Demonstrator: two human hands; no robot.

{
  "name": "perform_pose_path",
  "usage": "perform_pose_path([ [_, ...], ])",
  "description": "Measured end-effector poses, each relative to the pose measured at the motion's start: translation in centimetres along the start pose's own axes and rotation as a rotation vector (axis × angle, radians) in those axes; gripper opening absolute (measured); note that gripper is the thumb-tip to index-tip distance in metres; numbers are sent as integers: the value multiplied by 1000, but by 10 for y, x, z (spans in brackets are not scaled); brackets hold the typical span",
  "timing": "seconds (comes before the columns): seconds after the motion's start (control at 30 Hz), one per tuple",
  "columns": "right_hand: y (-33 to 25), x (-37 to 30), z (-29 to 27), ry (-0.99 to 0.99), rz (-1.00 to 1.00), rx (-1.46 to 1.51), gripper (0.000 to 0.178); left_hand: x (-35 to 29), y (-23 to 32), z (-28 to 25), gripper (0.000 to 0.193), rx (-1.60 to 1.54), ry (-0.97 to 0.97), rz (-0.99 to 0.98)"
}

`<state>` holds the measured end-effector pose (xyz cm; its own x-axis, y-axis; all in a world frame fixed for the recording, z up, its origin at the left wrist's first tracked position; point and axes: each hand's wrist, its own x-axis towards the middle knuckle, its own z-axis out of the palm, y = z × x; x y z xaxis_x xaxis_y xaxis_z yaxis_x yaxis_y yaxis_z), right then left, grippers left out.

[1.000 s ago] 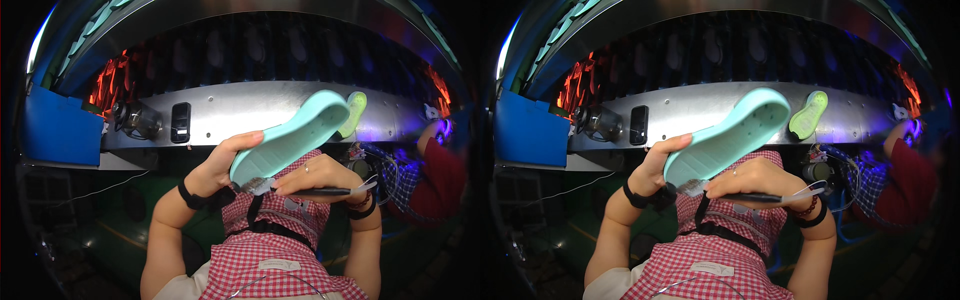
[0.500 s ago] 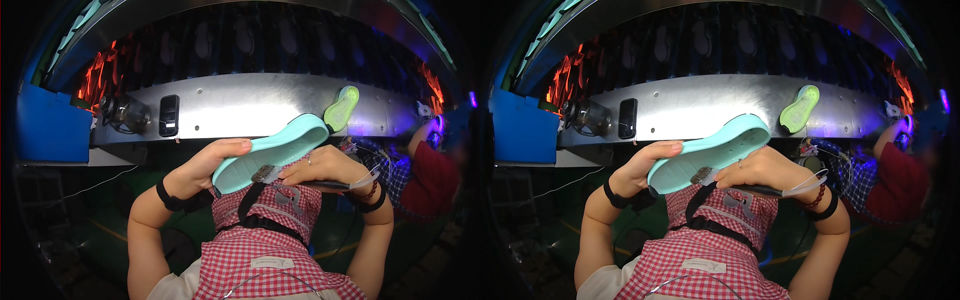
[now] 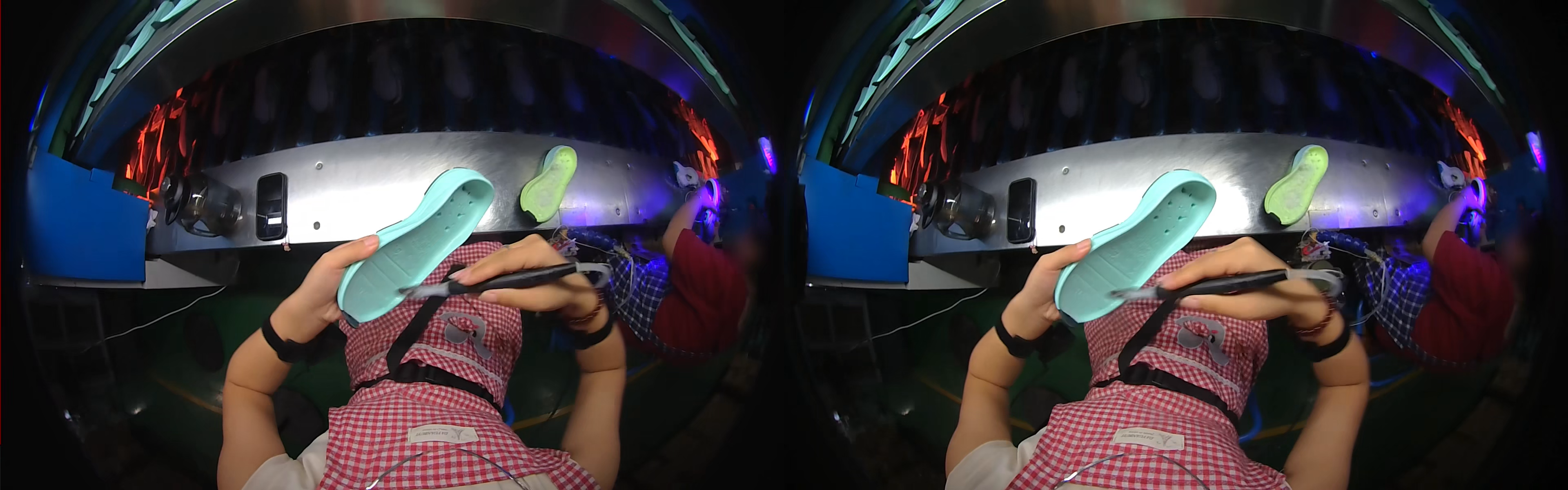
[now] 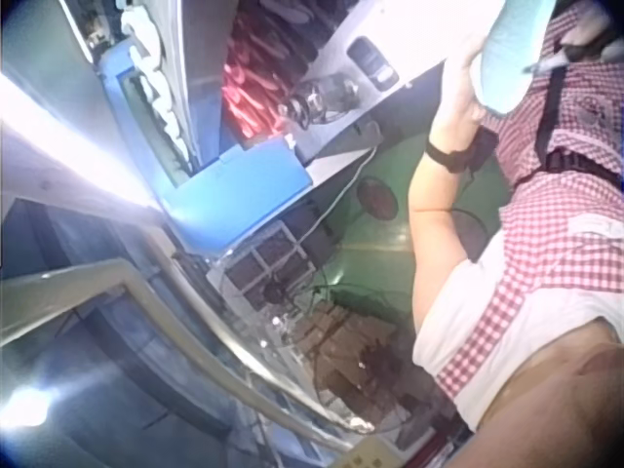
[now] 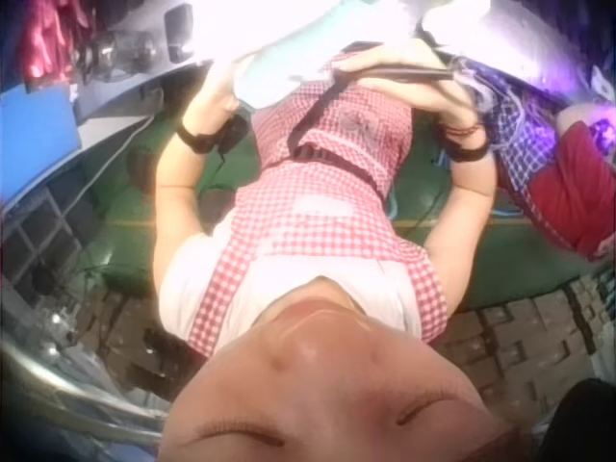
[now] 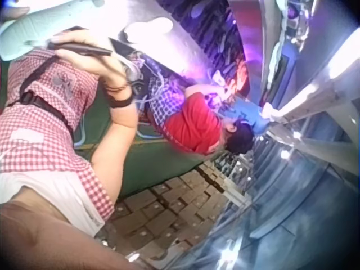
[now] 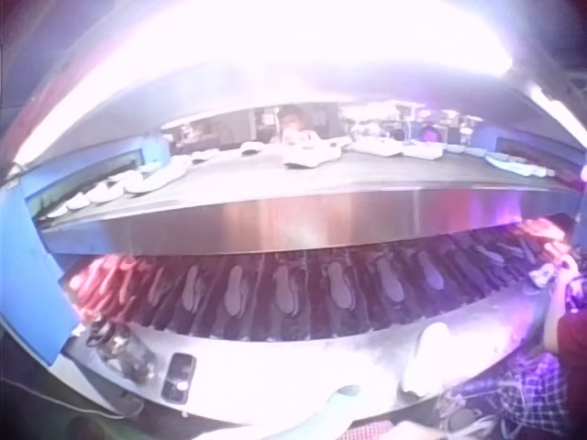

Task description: Applying industrial adhesive to the interior of shoe soles using a manual brush on a manufacturing line.

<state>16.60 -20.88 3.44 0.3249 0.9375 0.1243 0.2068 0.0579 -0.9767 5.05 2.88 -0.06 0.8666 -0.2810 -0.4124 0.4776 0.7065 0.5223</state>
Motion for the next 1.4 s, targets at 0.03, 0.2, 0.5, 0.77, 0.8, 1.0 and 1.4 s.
perform_pose_path([
  [0.03,4,4,9,42,-37,42,22,5,-5,4,51,4,-10,0],
  [0.2,32,8,35,317,180,256,18,15,-10,5,52,-184,-3,62],
  [0.5,67,12,22,774,133,-15,17,17,-25,-19,50,-334,-25,87],
  [0.77,56,19,62,649,-162,-309,18,26,-25,-23,46,-297,115,156],
  [0.8,50,11,55,422,-65,-45,18,23,-21,-25,46,-282,103,182],
  [1.0,48,-40,13,627,-291,639,21,-22,60,25,54,215,16,514],
  [1.4,74,-36,17,826,-55,832,17,87,333,79,67,-421,322,892],
])
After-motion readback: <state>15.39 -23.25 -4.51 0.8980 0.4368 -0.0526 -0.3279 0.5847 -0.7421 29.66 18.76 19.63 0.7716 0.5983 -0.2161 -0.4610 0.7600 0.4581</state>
